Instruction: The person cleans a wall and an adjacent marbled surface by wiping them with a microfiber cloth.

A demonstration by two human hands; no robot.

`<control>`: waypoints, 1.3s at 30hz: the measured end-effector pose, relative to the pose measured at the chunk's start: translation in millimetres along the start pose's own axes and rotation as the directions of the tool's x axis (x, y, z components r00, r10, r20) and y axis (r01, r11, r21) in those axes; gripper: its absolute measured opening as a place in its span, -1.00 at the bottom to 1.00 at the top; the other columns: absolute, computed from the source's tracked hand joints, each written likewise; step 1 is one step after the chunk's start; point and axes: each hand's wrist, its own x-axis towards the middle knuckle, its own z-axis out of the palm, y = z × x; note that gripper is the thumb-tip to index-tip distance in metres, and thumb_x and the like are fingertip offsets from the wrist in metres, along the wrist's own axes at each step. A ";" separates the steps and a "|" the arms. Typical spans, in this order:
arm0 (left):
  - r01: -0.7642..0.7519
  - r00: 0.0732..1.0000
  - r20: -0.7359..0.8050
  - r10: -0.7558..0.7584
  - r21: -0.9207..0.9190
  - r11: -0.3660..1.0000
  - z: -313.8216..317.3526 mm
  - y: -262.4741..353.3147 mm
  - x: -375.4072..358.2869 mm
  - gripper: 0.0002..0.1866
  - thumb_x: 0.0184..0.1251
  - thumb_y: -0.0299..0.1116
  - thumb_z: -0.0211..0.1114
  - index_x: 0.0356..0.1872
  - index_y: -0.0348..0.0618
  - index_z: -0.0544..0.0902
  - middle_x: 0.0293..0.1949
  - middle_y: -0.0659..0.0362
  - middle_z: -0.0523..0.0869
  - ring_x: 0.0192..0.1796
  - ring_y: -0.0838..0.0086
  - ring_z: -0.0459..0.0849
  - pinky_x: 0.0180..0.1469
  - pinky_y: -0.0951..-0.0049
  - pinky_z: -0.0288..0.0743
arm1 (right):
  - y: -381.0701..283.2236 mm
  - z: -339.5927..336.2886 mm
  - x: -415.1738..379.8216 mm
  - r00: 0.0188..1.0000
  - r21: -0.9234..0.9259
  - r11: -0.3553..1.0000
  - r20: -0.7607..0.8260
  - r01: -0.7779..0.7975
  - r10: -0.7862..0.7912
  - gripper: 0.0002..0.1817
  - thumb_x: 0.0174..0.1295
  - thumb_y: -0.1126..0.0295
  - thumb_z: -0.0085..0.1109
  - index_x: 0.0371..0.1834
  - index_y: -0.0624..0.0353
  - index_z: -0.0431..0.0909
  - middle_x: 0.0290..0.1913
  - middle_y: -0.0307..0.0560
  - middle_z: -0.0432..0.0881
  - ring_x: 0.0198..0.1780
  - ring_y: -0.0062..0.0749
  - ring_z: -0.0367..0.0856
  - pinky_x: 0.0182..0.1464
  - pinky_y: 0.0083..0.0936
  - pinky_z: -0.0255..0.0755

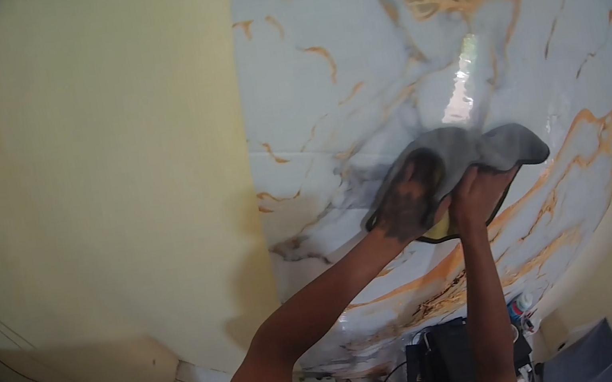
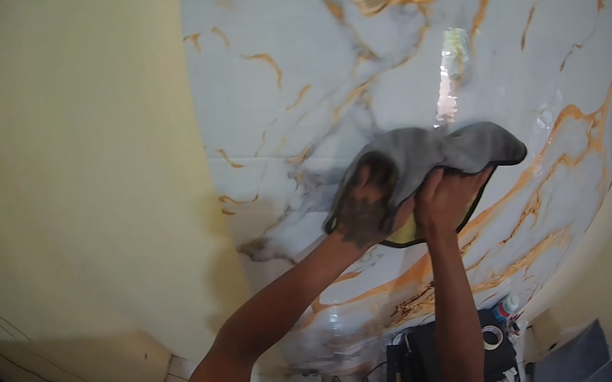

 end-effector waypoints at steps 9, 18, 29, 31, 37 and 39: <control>0.176 0.861 -0.471 -0.195 -0.084 0.981 -1.4 -28.3 -92.5 -0.61 0.23 -0.41 0.31 0.10 -0.24 0.62 0.03 -0.03 0.69 0.07 0.04 0.65 0.14 0.11 0.46 | -72.1 23.3 -50.5 0.930 0.091 0.938 0.130 0.333 -0.343 -0.50 0.22 0.24 -0.07 0.16 0.27 0.55 0.33 0.37 0.39 0.45 0.46 0.12 0.51 0.34 -0.28; 0.232 0.965 -0.187 -0.184 0.277 0.933 25.7 -70.9 -280.3 -0.42 0.35 -0.30 0.25 0.34 -0.29 0.37 0.32 -0.15 0.44 0.32 -0.02 0.45 0.39 0.11 0.22 | -88.1 64.2 -195.0 0.428 0.356 0.592 0.441 0.723 -0.789 -0.63 0.00 0.10 0.16 -0.20 0.07 0.69 0.04 0.05 0.65 0.26 0.08 0.50 0.47 0.22 0.08; 0.167 0.978 -0.130 -0.160 0.040 0.985 -36.8 -61.4 -165.7 -0.37 0.42 -0.35 0.16 0.42 -0.50 0.24 0.40 -0.29 0.33 0.48 -0.09 0.29 0.52 0.16 0.09 | -108.1 29.1 -82.8 0.675 0.419 0.681 0.189 0.601 -0.713 -0.71 0.04 0.11 0.16 -0.35 0.06 0.68 0.06 0.00 0.62 0.53 -0.10 0.21 0.55 -0.03 -0.05; 0.067 0.980 -0.201 -0.009 0.285 0.956 -44.6 -51.0 -124.0 -0.42 0.33 -0.27 0.29 0.24 -0.51 0.45 0.17 -0.28 0.56 0.20 -0.10 0.59 0.26 0.12 0.44 | -96.3 26.6 -62.3 0.774 0.344 0.757 0.121 0.555 -0.622 -0.72 0.12 0.11 0.12 -0.33 0.04 0.67 0.13 -0.02 0.60 0.53 -0.10 0.20 0.55 -0.02 -0.04; -0.030 0.940 -0.296 0.173 0.430 0.902 -36.6 -16.8 -41.5 -0.59 0.22 -0.33 0.42 -0.02 -0.45 0.61 -0.14 -0.14 0.73 -0.15 0.06 0.75 -0.09 0.23 0.61 | -43.3 13.3 -34.0 0.960 0.278 0.919 -0.084 0.281 -0.268 -0.68 0.18 0.12 0.14 -0.08 -0.04 0.68 0.15 0.00 0.57 0.41 -0.09 0.37 0.49 0.02 0.07; -0.071 0.948 -0.263 0.181 0.378 0.923 -24.6 -8.6 -27.6 -0.57 0.19 -0.32 0.45 -0.02 -0.45 0.61 -0.14 -0.13 0.73 -0.15 0.06 0.75 -0.09 0.23 0.61 | -21.8 11.2 -33.4 0.970 0.262 0.935 -0.085 0.240 -0.226 -0.62 0.15 0.11 0.16 -0.03 0.03 0.65 0.18 0.06 0.53 0.36 0.03 0.38 0.46 0.11 0.08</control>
